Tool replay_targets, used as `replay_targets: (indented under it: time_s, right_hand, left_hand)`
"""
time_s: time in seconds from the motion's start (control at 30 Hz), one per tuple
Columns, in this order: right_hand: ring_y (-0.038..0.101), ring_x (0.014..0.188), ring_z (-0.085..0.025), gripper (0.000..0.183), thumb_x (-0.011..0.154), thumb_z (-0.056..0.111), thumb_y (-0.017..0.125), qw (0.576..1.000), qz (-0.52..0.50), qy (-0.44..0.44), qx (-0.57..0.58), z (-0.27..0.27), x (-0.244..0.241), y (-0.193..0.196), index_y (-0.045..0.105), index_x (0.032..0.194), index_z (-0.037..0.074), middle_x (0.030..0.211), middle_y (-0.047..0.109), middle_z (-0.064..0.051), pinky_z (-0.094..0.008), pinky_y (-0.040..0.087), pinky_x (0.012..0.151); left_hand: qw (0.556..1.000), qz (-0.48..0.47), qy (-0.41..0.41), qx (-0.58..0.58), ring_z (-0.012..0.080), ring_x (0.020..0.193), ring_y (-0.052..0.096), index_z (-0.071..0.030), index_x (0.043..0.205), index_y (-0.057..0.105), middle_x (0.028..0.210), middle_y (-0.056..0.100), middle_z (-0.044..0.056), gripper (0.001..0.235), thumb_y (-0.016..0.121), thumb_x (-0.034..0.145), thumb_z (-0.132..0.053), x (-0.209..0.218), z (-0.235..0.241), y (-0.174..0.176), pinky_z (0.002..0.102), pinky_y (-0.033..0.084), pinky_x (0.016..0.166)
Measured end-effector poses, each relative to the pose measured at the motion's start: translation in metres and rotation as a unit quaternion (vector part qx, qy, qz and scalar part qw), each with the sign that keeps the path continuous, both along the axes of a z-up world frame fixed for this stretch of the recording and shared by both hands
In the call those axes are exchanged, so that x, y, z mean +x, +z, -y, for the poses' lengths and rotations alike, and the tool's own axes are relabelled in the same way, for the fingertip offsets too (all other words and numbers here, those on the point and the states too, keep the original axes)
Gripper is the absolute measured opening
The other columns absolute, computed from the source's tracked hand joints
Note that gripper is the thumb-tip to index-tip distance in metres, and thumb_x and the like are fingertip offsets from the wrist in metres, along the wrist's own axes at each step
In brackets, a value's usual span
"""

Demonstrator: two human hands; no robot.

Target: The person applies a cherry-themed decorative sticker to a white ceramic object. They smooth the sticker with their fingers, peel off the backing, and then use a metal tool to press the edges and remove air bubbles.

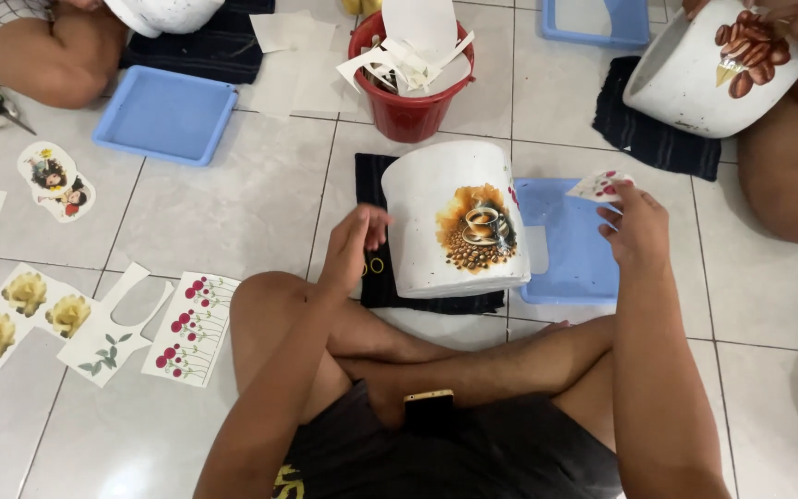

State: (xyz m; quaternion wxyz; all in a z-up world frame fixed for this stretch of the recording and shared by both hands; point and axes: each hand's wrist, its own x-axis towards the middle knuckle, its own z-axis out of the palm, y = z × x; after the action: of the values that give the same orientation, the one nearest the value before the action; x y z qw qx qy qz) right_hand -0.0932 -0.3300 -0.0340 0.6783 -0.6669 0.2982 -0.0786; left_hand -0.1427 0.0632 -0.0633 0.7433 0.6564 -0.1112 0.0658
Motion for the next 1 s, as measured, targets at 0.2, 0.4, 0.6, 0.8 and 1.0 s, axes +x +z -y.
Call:
replay_targets:
  time_s: [0.2, 0.4, 0.6, 0.8, 1.0]
  right_hand:
    - [0.068, 0.068, -0.022, 0.012, 0.092, 0.018, 0.064, 0.976, 0.117, 0.028, 0.183, -0.065, -0.011, 0.048, 0.057, 0.095, 0.008, 0.077, 0.057, -0.005, -0.03, 0.051, 0.059]
    - [0.066, 0.072, -0.017, 0.015, 0.097, 0.013, 0.057, 0.97, 0.187, 0.107, 0.117, -0.172, -0.057, 0.095, 0.052, 0.103, 0.0, 0.086, 0.057, -0.007, -0.023, 0.052, 0.059]
    - [0.063, 0.065, -0.016, 0.021, 0.101, 0.016, 0.057, 0.956, 0.21, 0.194, -0.067, -0.19, -0.07, 0.072, 0.055, 0.105, -0.004, 0.081, 0.057, -0.011, -0.025, 0.051, 0.056]
    - [0.066, 0.072, -0.017, 0.021, 0.103, 0.019, 0.057, 0.925, 0.212, 0.273, -0.158, -0.185, -0.068, 0.072, 0.068, 0.108, 0.002, 0.076, 0.065, -0.012, -0.031, 0.056, 0.067]
    - [0.064, 0.07, -0.015, 0.022, 0.103, 0.016, 0.055, 0.918, 0.213, 0.296, -0.157, -0.19, -0.061, 0.084, 0.068, 0.105, -0.001, 0.073, 0.065, -0.012, -0.027, 0.054, 0.063]
  left_hand:
    - [0.995, -0.091, -0.018, 0.026, 0.0147, 0.057, 0.054, -0.011, 0.093, 0.07, 0.07, 0.064, 0.01, 0.045, 0.038, 0.101, -0.041, 0.023, 0.06, 0.064, 0.023, 0.042, 0.05]
    - [0.952, -0.236, -0.075, -0.18, 0.0243, 0.086, 0.066, 0.005, 0.123, 0.051, 0.106, 0.06, 0.018, 0.063, 0.06, 0.093, -0.05, 0.037, 0.095, 0.09, 0.035, 0.056, 0.074]
    - [0.952, -0.2, 0.04, -0.229, 0.0151, 0.077, 0.062, 0.001, 0.106, 0.063, 0.082, 0.044, 0.0, 0.036, 0.08, 0.081, -0.019, 0.044, 0.078, 0.082, 0.027, 0.053, 0.064]
    - [0.986, -0.111, 0.017, -0.123, 0.0071, 0.066, 0.057, -0.002, 0.099, 0.069, 0.071, 0.052, 0.0, 0.032, 0.083, 0.081, -0.023, 0.037, 0.053, 0.093, 0.021, 0.049, 0.057]
    - [0.999, 0.001, 0.019, -0.042, 0.0057, 0.065, 0.057, -0.002, 0.098, 0.071, 0.069, 0.054, 0.002, 0.025, 0.079, 0.082, -0.019, 0.059, 0.04, 0.097, 0.02, 0.048, 0.057]
